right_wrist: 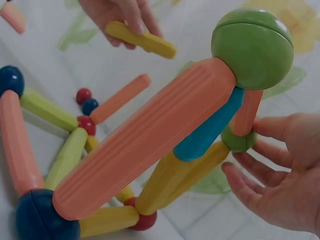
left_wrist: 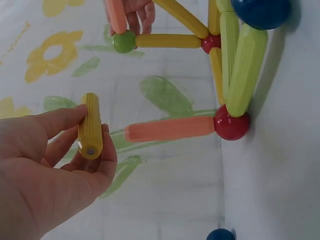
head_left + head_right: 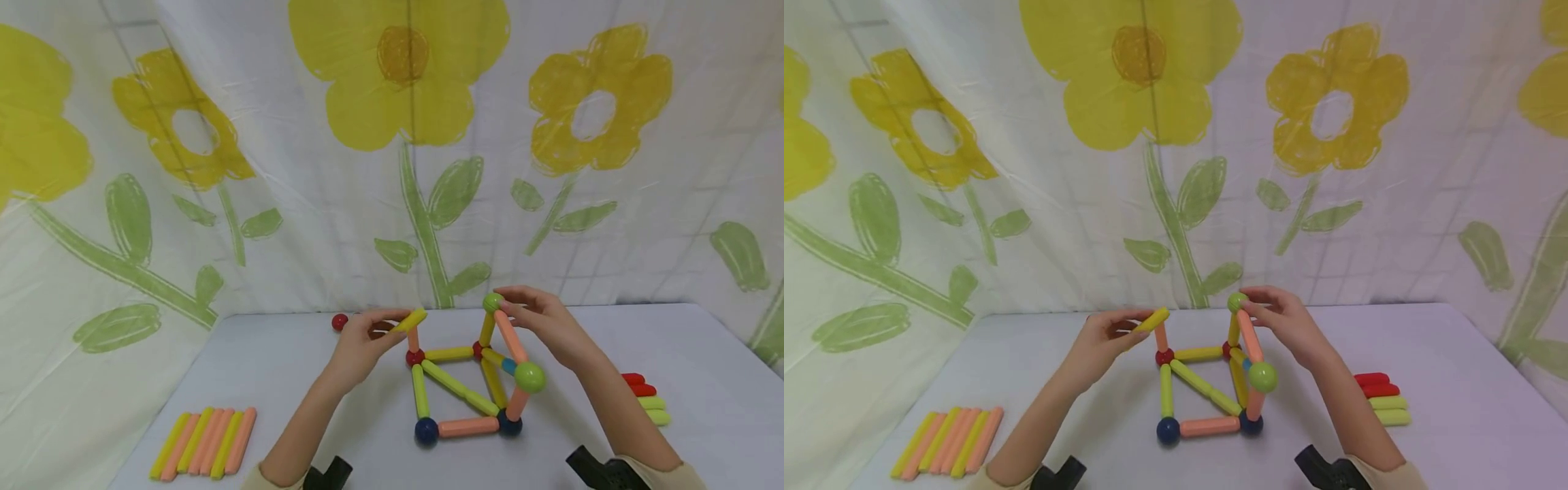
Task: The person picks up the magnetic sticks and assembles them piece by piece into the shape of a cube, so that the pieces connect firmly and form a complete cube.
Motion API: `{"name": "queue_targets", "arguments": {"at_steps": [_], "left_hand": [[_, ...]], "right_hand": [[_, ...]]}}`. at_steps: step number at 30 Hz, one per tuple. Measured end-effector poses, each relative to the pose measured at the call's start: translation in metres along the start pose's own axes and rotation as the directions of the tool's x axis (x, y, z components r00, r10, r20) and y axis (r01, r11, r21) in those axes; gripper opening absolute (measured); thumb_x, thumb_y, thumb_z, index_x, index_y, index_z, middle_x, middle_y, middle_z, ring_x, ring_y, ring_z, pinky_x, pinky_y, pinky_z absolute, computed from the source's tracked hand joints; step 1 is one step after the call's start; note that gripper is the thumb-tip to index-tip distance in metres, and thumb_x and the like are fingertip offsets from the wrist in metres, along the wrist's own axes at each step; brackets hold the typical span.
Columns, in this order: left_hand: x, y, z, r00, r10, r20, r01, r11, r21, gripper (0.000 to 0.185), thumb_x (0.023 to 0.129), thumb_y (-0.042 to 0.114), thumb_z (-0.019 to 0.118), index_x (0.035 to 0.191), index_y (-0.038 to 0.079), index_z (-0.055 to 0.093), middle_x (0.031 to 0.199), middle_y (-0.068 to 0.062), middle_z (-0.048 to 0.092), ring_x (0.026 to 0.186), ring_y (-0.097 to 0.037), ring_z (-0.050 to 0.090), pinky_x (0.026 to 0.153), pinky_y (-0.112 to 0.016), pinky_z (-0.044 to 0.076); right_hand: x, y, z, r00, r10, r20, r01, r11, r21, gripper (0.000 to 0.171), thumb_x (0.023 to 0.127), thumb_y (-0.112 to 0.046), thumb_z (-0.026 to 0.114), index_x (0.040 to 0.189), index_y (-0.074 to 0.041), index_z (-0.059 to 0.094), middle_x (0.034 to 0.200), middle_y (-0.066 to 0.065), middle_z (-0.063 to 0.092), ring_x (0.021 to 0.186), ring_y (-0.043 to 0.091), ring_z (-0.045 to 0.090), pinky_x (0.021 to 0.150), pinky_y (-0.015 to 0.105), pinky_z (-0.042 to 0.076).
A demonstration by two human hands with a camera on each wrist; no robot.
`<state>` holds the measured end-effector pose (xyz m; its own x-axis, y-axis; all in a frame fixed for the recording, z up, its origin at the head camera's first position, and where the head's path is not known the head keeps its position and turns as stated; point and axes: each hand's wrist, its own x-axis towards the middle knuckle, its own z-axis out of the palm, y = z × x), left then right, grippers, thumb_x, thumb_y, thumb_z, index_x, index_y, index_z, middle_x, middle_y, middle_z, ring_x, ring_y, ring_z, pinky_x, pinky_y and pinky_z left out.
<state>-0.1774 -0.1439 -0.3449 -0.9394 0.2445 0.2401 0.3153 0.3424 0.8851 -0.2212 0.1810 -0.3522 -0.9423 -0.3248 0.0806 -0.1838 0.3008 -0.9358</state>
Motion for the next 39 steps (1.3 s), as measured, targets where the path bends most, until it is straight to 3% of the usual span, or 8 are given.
{"name": "queue_targets", "arguments": {"at_steps": [4,9,14,21,28,34,39], "left_hand": [[0.018,0.003,0.012,1.0,0.013,-0.027,-0.013,1.0,-0.018,0.028,0.1,0.004,0.07,0.128,0.001,0.074,0.129,-0.015,0.072,0.113,-0.032,0.068,0.097,-0.035,0.06],[0.035,0.005,0.028,0.998,0.053,0.028,-0.053,0.998,-0.021,0.027,0.102,0.002,0.067,0.128,-0.001,0.074,0.129,-0.018,0.071,0.114,-0.034,0.069,0.097,-0.038,0.06],[0.043,0.007,0.042,0.995,0.06,0.08,-0.057,0.998,-0.034,0.026,0.103,0.001,0.065,0.128,-0.002,0.073,0.128,-0.02,0.071,0.114,-0.033,0.07,0.095,-0.031,0.06],[0.052,0.008,0.054,0.994,0.076,0.079,-0.073,0.996,-0.043,0.026,0.103,0.002,0.066,0.127,-0.001,0.074,0.126,-0.019,0.072,0.111,-0.033,0.07,0.092,-0.028,0.06],[0.057,0.003,0.058,0.999,0.047,-0.009,-0.047,0.991,-0.126,0.027,0.1,0.001,0.069,0.127,-0.005,0.073,0.127,-0.023,0.072,0.108,-0.032,0.072,0.088,-0.025,0.06],[0.058,-0.001,0.058,0.996,-0.006,-0.091,-0.014,0.976,-0.219,0.028,0.099,0.0,0.071,0.126,-0.005,0.072,0.131,-0.024,0.068,0.113,-0.033,0.07,0.096,-0.031,0.06],[0.058,-0.003,0.057,0.993,-0.008,-0.12,-0.022,0.97,-0.24,0.028,0.097,-0.001,0.073,0.124,-0.007,0.073,0.128,-0.022,0.07,0.115,-0.034,0.07,0.096,-0.032,0.06]], "right_hand": [[0.001,0.001,0.0,1.0,0.007,0.007,-0.007,0.999,0.034,0.054,0.11,-0.031,0.059,0.151,0.003,0.051,0.147,0.021,0.058,0.113,0.003,0.065,0.099,0.021,0.052],[0.001,0.003,0.002,1.0,0.022,-0.005,-0.021,0.999,0.05,0.055,0.11,-0.031,0.059,0.153,0.002,0.05,0.149,0.02,0.056,0.112,0.002,0.064,0.099,0.022,0.052],[0.001,0.004,0.004,1.0,0.024,-0.018,-0.024,0.999,0.038,0.054,0.11,-0.032,0.059,0.152,0.001,0.051,0.149,0.02,0.056,0.112,0.002,0.064,0.098,0.02,0.051],[0.003,0.003,0.007,0.999,0.03,-0.024,-0.029,0.999,0.037,0.054,0.11,-0.033,0.059,0.152,0.0,0.051,0.148,0.02,0.057,0.115,0.004,0.064,0.103,0.027,0.051],[0.004,0.004,0.009,0.999,0.03,-0.037,-0.028,0.998,0.064,0.053,0.11,-0.031,0.059,0.152,0.001,0.051,0.146,0.019,0.059,0.111,0.001,0.064,0.099,0.02,0.051],[0.004,0.005,0.01,0.998,0.04,-0.045,-0.037,0.997,0.066,0.054,0.11,-0.031,0.06,0.152,0.001,0.051,0.146,0.02,0.057,0.11,0.001,0.064,0.096,0.018,0.052],[0.004,0.004,0.009,0.998,0.048,-0.044,-0.044,0.996,0.079,0.054,0.11,-0.031,0.06,0.152,0.001,0.051,0.147,0.019,0.057,0.109,0.001,0.064,0.096,0.018,0.052]]}}
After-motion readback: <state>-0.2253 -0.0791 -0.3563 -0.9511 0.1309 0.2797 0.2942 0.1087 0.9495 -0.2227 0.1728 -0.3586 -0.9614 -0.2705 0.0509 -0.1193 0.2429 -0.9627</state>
